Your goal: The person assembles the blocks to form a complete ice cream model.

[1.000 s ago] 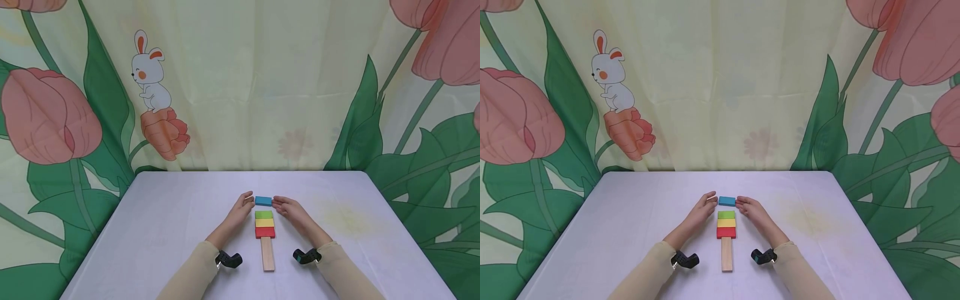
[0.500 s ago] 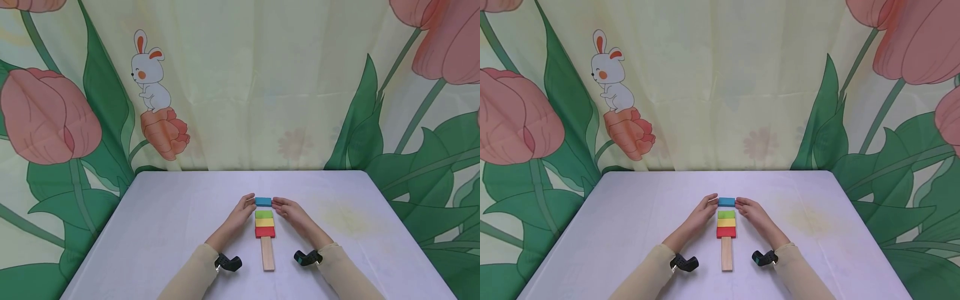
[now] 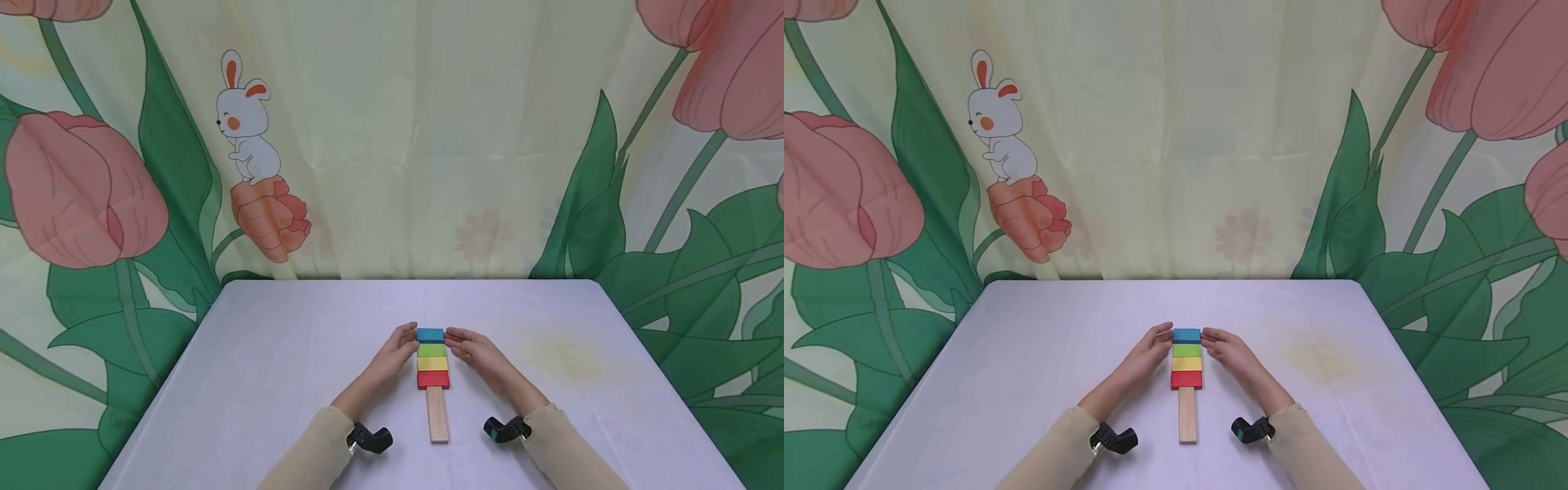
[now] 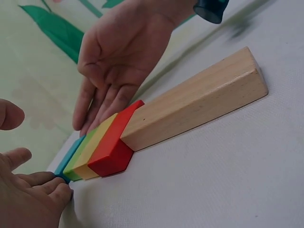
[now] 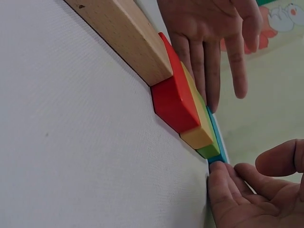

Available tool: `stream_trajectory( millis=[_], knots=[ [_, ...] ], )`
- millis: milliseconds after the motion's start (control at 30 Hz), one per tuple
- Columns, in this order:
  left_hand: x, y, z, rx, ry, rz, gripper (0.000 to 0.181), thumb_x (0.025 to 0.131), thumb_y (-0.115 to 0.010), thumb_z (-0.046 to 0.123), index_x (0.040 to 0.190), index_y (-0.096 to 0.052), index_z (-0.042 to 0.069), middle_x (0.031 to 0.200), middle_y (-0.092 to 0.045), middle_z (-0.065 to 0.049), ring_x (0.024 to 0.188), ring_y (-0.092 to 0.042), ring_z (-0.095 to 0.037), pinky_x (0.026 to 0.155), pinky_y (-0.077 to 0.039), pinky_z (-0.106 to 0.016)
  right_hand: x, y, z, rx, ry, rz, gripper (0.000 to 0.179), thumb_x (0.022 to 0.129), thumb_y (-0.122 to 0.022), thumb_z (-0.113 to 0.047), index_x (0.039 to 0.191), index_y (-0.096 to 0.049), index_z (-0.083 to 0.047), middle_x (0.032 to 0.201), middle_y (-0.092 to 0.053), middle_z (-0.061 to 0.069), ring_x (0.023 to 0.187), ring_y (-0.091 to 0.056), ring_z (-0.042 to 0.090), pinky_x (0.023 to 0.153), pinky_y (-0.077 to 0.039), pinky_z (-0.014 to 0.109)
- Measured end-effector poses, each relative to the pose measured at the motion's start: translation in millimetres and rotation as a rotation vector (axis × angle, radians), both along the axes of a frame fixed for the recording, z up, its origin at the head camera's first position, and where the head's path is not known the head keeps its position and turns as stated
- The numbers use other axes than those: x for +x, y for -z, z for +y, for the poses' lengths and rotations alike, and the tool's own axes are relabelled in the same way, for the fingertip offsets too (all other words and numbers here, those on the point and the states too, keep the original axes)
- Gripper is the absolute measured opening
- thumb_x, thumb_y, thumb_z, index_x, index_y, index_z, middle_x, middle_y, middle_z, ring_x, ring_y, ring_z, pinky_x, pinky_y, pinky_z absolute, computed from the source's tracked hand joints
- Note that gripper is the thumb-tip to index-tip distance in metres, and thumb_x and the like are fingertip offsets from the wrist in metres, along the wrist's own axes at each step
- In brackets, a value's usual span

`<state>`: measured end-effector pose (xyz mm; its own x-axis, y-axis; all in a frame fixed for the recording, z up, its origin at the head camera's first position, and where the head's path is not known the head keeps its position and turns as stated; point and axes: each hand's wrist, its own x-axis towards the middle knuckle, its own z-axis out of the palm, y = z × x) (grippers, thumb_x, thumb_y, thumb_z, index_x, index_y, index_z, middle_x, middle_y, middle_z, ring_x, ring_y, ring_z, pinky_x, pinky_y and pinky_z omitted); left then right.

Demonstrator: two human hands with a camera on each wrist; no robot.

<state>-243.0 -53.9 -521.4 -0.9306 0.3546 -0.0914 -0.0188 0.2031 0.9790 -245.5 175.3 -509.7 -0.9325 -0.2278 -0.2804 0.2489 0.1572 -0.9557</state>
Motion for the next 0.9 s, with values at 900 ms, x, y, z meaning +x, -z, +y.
stream_trajectory(
  millis=[900],
  knots=[
    [18.7,-0.4,-2.6,0.017,0.057,0.001,0.055,0.109,-0.047,0.026,0.159,-0.032,0.007,0.166,-0.034,-0.016,0.156,-0.029,-0.035,0.124,-0.029,-0.057,15.9,0.8,1.3,0.017,-0.013,0.014,0.051,0.105,-0.04,-0.01,0.155,-0.041,0.001,0.155,-0.05,0.02,0.147,-0.046,0.036,0.122,-0.034,0.051]
  ],
)
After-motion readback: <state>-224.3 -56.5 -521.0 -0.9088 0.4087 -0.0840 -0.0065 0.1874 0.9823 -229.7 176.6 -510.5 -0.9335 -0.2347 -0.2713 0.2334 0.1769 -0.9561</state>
